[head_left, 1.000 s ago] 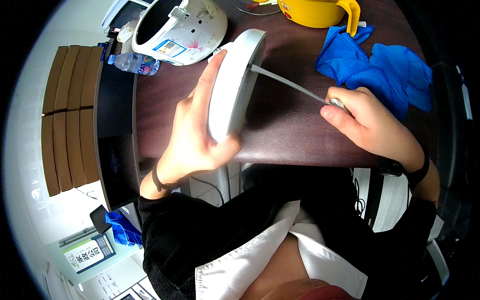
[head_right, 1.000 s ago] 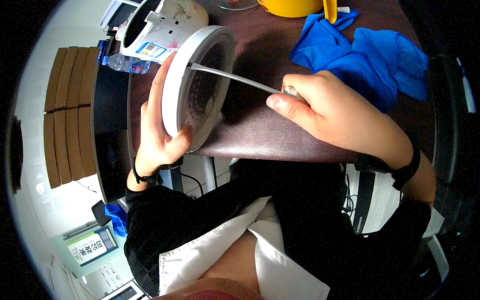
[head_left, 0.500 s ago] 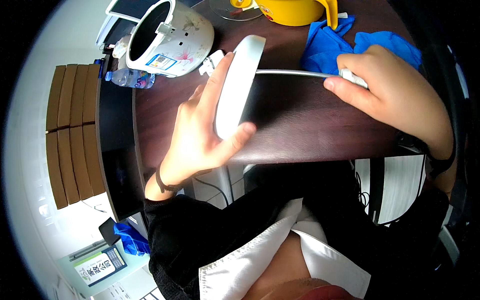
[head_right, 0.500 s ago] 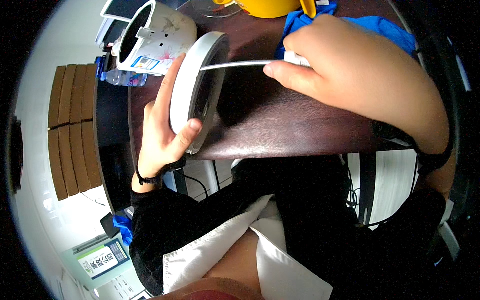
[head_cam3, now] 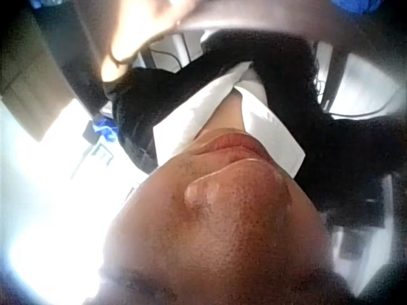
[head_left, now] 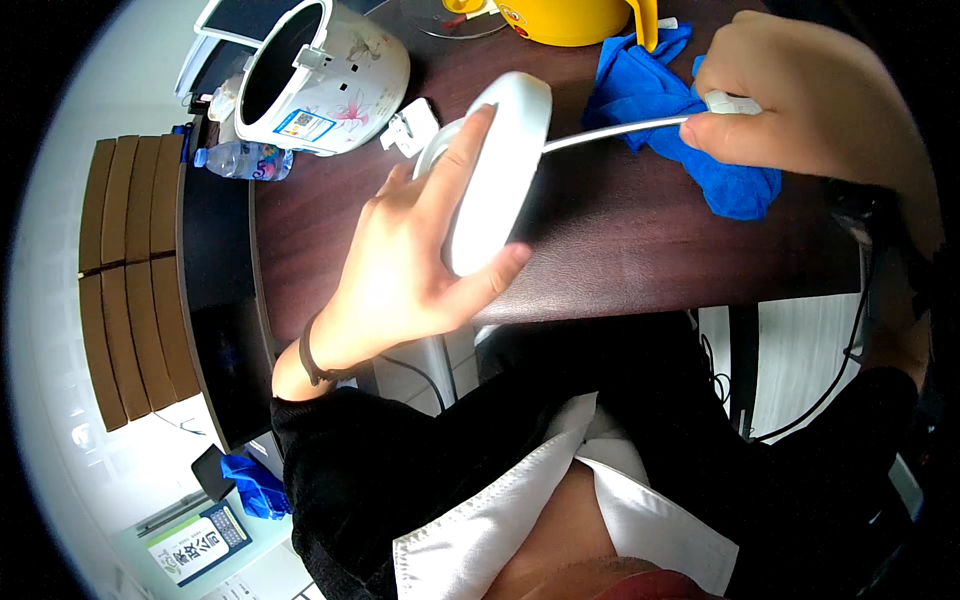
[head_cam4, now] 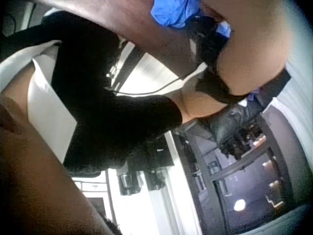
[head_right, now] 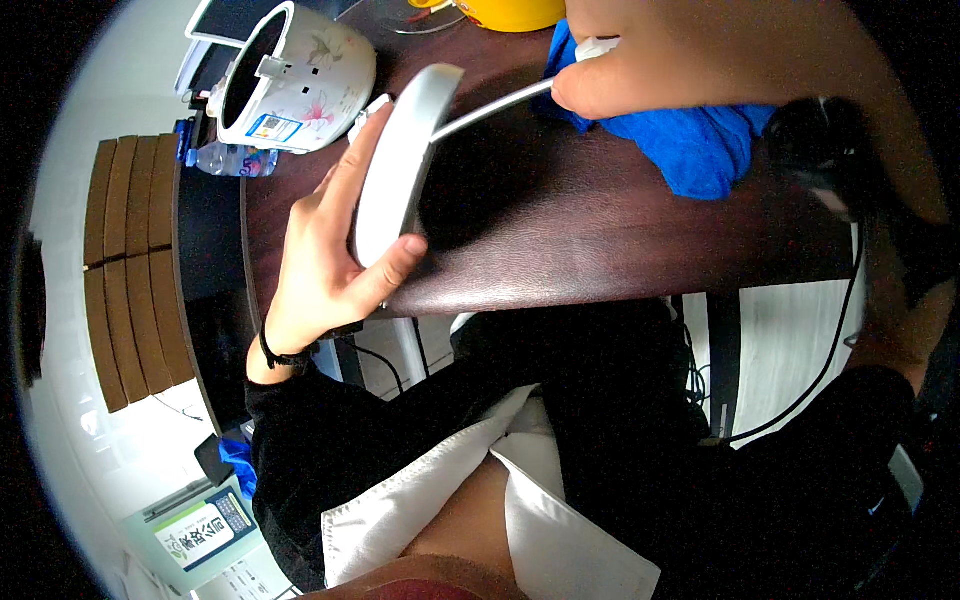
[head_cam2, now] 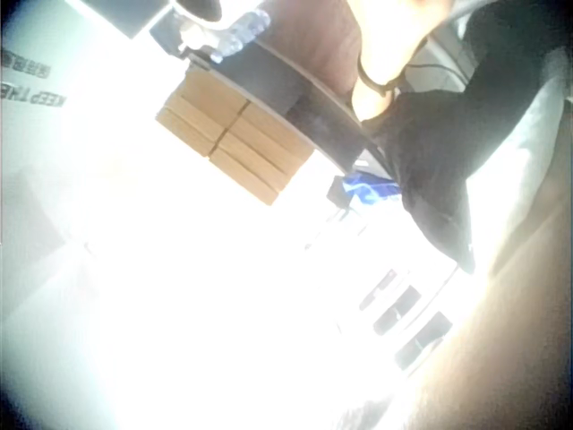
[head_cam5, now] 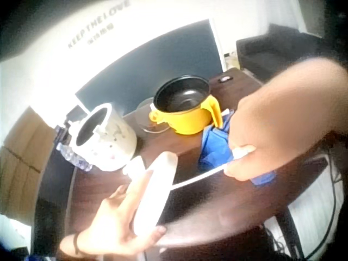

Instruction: The person uses a screwdriver to remove screws from a white plastic lid and separates its components. They then continue unscrewing fasteners from the underside of the lid, detaching internal parts and placing them on the table.

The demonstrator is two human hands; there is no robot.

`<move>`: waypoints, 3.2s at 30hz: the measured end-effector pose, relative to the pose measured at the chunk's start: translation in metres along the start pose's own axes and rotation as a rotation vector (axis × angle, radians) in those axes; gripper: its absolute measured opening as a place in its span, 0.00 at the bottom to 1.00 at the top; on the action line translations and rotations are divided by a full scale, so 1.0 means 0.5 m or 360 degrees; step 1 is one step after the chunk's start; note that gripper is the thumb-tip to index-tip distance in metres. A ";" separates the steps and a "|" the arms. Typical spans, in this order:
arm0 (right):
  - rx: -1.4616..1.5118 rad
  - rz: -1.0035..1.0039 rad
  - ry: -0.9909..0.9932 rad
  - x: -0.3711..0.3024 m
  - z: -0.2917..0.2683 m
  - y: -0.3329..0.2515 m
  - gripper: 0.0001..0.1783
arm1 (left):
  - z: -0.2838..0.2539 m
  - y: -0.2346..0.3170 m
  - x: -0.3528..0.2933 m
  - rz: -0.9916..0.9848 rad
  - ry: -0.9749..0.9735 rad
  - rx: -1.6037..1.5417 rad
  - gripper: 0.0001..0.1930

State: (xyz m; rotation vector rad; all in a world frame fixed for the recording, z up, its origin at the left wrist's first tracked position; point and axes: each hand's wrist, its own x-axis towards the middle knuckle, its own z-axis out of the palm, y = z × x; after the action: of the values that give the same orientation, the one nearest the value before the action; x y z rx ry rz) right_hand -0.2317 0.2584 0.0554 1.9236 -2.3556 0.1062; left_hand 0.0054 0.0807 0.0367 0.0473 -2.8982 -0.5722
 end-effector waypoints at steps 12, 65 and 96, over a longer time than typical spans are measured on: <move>-0.0142 0.0229 -0.0195 -0.004 0.009 0.023 0.17 | 0.002 0.002 0.019 0.0165 -0.0043 0.0034 0.38; 0.0446 -0.0060 -0.0229 0.068 0.037 -0.133 0.20 | -0.024 -0.074 0.025 0.0002 0.0075 -0.0366 0.41; 0.0710 -0.0283 0.0336 -0.012 0.109 -0.056 0.20 | 0.048 -0.184 0.070 0.1140 0.0592 -0.0797 0.14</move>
State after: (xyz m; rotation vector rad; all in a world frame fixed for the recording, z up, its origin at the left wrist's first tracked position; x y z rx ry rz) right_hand -0.2051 0.2523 0.0001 2.1628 -2.1419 0.8391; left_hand -0.0340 0.0022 -0.0140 -0.8130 -2.1223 -0.9734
